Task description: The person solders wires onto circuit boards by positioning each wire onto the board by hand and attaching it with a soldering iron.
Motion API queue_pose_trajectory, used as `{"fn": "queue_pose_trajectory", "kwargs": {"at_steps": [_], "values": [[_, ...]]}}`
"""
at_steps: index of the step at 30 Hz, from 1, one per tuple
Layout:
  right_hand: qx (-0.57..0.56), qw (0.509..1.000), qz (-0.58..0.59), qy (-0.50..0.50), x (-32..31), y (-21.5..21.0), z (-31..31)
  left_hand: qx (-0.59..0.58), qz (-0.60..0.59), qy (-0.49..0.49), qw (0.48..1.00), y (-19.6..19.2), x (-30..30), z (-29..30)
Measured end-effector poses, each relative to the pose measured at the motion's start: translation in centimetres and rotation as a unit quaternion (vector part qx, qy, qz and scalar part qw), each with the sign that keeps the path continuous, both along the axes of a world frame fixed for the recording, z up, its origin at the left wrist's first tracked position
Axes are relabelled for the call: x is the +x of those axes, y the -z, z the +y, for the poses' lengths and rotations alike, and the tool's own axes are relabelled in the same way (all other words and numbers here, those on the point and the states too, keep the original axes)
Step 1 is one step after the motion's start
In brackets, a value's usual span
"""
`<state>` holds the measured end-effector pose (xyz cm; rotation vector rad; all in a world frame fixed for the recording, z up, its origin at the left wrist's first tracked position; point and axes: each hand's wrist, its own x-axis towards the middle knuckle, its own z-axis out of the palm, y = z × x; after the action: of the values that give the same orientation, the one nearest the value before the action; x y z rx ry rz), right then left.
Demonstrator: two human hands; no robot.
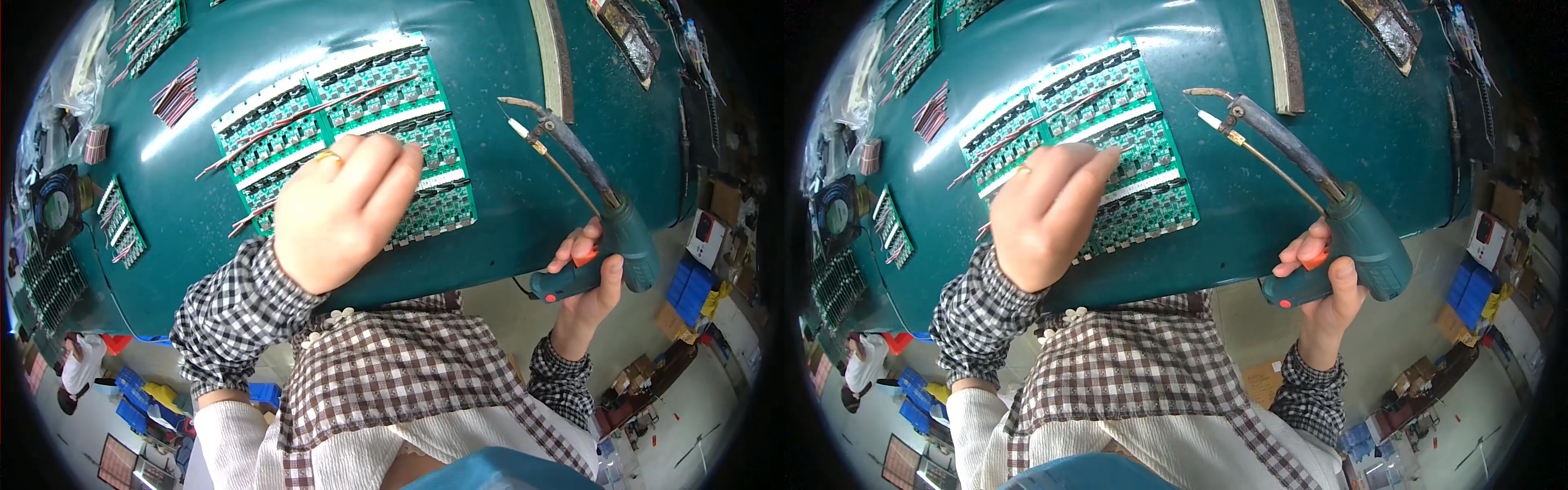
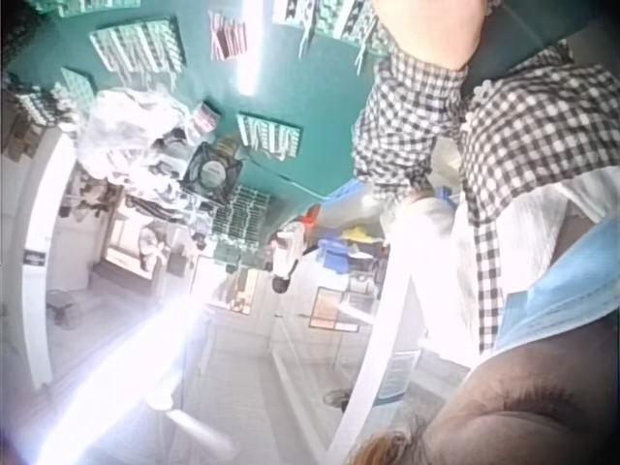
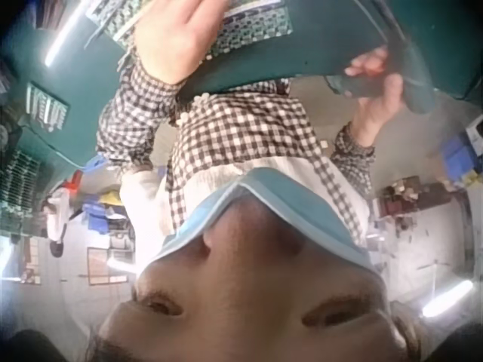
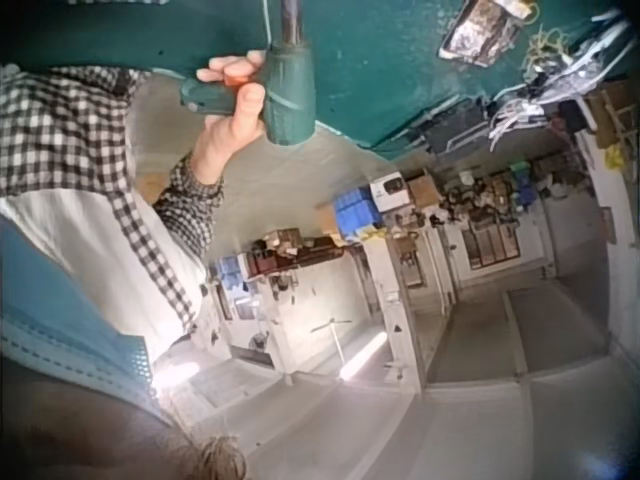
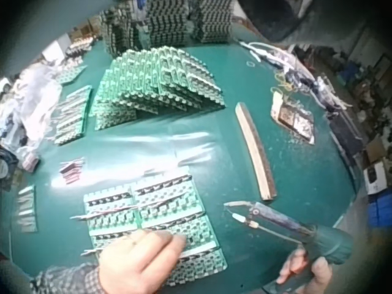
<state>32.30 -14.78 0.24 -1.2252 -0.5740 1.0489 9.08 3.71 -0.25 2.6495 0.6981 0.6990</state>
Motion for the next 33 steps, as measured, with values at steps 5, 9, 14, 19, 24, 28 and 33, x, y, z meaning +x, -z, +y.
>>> {"fn": "queue_pose_trajectory", "kwargs": {"at_steps": [5, 9, 14, 19, 24, 28, 33], "values": [[-0.024, 0.999, -0.022, 0.006, -0.3, -1.2, -0.5, -0.006, 0.077, 0.043, 0.996, 1.0, 0.3, 0.0], [-0.079, 0.992, -0.097, 0.005, -0.9, -2.3, -0.5, -0.025, 0.088, 0.051, 0.995, 1.1, 0.3, 0.0], [-0.137, 0.969, -0.204, -0.03, -2.0, -3.2, -0.1, 0.028, 0.061, 0.052, 0.996, 1.9, 0.1, 0.1], [-0.164, 0.968, -0.187, 0.022, -2.8, -3.7, 0.4, 0.053, 0.021, 0.056, 0.997, 2.6, 0.0, 0.2], [-0.173, 0.97, -0.17, 0.018, -2.4, -3.7, 0.7, -0.014, 0.05, 0.06, 0.997, 1.5, 0.1, 0.0], [-0.177, 0.969, -0.171, 0.004, -2.5, -3.8, 0.7, -0.026, 0.044, 0.054, 0.997, 1.9, 0.1, 0.3], [-0.178, 0.969, -0.171, -0.005, -2.3, -3.7, 0.7, -0.061, 0.009, 0.052, 0.997, 2.2, 0.2, 0.8]]}}
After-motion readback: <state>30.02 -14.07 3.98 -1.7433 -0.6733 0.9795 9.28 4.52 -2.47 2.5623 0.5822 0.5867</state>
